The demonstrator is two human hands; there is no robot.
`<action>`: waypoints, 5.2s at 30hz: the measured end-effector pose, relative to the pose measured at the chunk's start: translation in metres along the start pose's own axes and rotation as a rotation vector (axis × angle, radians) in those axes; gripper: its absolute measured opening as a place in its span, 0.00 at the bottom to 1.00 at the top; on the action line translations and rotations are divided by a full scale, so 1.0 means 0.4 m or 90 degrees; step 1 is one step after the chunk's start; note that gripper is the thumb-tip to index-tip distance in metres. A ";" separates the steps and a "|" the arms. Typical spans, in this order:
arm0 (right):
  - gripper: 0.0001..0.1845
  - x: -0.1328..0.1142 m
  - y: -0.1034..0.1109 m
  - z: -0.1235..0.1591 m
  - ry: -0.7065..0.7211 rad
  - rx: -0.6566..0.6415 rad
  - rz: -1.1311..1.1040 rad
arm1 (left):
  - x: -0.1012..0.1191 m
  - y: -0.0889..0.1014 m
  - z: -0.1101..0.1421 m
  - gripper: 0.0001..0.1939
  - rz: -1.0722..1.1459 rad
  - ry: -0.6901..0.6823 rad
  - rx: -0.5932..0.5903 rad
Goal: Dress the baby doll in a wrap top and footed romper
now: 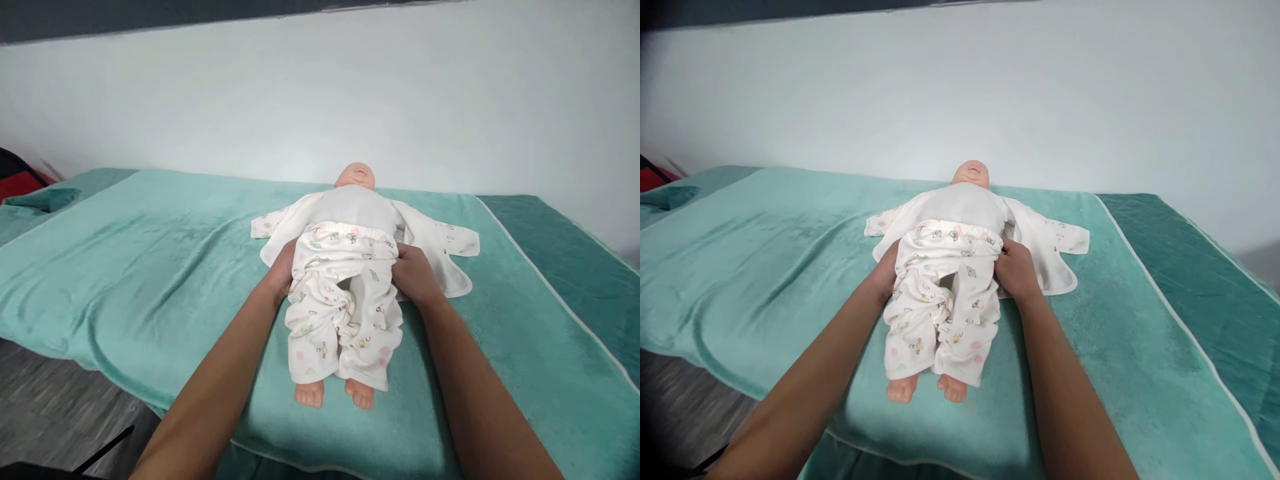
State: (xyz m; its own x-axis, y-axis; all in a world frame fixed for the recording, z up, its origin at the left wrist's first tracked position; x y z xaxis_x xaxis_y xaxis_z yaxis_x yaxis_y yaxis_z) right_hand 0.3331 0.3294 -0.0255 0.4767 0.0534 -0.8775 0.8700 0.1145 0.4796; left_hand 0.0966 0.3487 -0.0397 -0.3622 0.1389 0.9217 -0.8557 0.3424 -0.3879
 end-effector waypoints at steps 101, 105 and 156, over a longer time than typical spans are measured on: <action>0.08 0.005 0.058 -0.274 0.079 0.146 0.063 | 0.035 0.080 -0.290 0.15 -0.625 -0.234 0.189; 0.08 -0.004 0.045 -0.250 0.207 0.132 0.056 | 0.044 0.065 -0.281 0.12 -0.699 -0.309 0.063; 0.10 -0.099 0.046 -0.245 0.226 -0.088 -0.140 | 0.118 -0.063 -0.244 0.08 -0.803 -0.428 -0.027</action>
State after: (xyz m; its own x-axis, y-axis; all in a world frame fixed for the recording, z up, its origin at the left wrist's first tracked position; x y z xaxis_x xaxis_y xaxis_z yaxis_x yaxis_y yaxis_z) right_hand 0.3180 0.4266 0.0175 0.1882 0.3476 -0.9185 0.9096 0.2909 0.2965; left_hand 0.1373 0.4373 0.0142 0.5062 -0.7286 0.4613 -0.7241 -0.0685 0.6863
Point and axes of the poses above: each hand's wrist, its own z-axis away from the middle knuckle, its own y-axis out of the back of the hand, x = y × z, the point moved 2 cm from there along -z, towards the middle knuckle, and after that the axes turned 13 degrees about -x, right-handed, at the moved point
